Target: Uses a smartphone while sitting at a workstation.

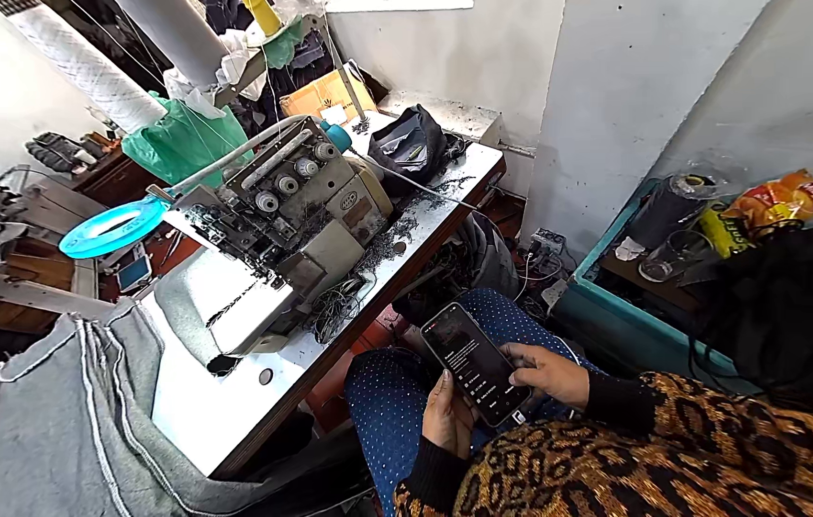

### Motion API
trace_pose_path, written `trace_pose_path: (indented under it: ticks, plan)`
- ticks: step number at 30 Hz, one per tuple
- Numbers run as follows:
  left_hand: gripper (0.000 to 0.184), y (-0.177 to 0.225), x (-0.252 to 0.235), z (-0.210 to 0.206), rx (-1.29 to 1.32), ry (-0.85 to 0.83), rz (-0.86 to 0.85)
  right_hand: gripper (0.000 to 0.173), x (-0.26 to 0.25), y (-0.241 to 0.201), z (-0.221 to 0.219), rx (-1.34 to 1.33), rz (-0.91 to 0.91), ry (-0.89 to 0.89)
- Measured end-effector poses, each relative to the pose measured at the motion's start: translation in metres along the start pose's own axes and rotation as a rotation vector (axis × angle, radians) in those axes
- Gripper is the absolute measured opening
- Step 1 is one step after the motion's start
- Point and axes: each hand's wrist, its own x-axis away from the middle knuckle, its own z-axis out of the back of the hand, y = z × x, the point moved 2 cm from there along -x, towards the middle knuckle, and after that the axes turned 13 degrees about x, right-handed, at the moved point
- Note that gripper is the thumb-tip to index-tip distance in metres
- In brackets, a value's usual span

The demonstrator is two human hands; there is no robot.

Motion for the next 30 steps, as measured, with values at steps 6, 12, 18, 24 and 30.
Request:
trace_pose_path:
  ticks: [6, 12, 18, 24, 30]
  plan:
    - [0.042, 0.0, -0.0004, -0.0003, 0.005, 0.011, -0.002, 0.046, 0.0004, -0.0015, -0.0008, 0.006, -0.015, -0.011]
    - [0.042, -0.0004, -0.0004, 0.0005, 0.009, 0.017, 0.0, 0.044, -0.0004, -0.0012, -0.0013, 0.007, -0.012, -0.008]
    - [0.042, -0.0002, -0.0006, 0.0001, 0.017, 0.008, 0.001, 0.042, -0.0002, -0.0013, -0.0008, 0.011, -0.008, 0.004]
    - [0.041, 0.0, -0.0006, 0.0006, 0.021, 0.012, -0.002, 0.041, -0.0018, -0.0003, -0.0014, 0.02, -0.001, 0.008]
    - [0.042, 0.001, -0.0006, -0.0001, 0.014, 0.014, 0.0, 0.039, -0.0032, -0.0012, -0.0024, 0.027, 0.013, 0.013]
